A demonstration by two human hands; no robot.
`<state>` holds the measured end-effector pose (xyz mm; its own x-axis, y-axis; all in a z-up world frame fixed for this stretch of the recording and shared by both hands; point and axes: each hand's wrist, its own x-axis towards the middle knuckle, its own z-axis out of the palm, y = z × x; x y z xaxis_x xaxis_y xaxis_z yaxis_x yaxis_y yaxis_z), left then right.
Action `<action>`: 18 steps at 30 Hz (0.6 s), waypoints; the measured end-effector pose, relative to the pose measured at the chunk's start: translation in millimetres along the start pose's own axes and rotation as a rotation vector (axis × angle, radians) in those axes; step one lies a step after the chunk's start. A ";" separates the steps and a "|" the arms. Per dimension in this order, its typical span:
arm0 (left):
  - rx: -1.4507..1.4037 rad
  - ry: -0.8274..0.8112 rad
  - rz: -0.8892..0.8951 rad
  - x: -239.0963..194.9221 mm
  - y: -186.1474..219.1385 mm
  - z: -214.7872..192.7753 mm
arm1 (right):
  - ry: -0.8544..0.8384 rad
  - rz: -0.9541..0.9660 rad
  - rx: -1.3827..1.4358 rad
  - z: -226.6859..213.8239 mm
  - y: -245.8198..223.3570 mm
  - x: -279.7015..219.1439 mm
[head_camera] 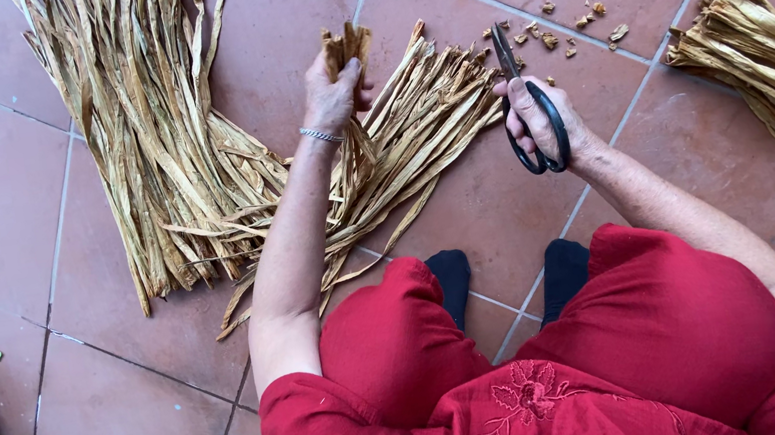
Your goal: The person sits on a tiled floor and uses shears to cut the ends of dried plant strips into small pieces. They gather the cut pieces and arrange the remaining strips into bundles.
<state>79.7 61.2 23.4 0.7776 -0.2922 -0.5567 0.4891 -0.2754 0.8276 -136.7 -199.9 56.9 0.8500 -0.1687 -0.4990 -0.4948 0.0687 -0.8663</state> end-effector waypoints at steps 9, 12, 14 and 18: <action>0.797 0.083 0.170 73.5 -49.1 58.0 | -0.020 0.042 0.022 -5.0 8.3 3.1; 0.853 0.106 0.168 74.2 -53.0 64.5 | -0.004 0.081 0.006 -8.9 11.1 3.2; 0.784 0.118 0.105 75.5 -50.9 65.1 | -0.010 0.079 0.007 -9.4 12.7 3.1; 0.440 0.052 0.128 63.1 -49.5 52.2 | -0.064 0.047 -0.161 -9.0 10.0 3.9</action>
<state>84.0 8.6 -56.4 0.8448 -0.3061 -0.4389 0.1825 -0.6062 0.7741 -139.9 -208.7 46.5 0.8322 -0.1058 -0.5443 -0.5529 -0.0844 -0.8290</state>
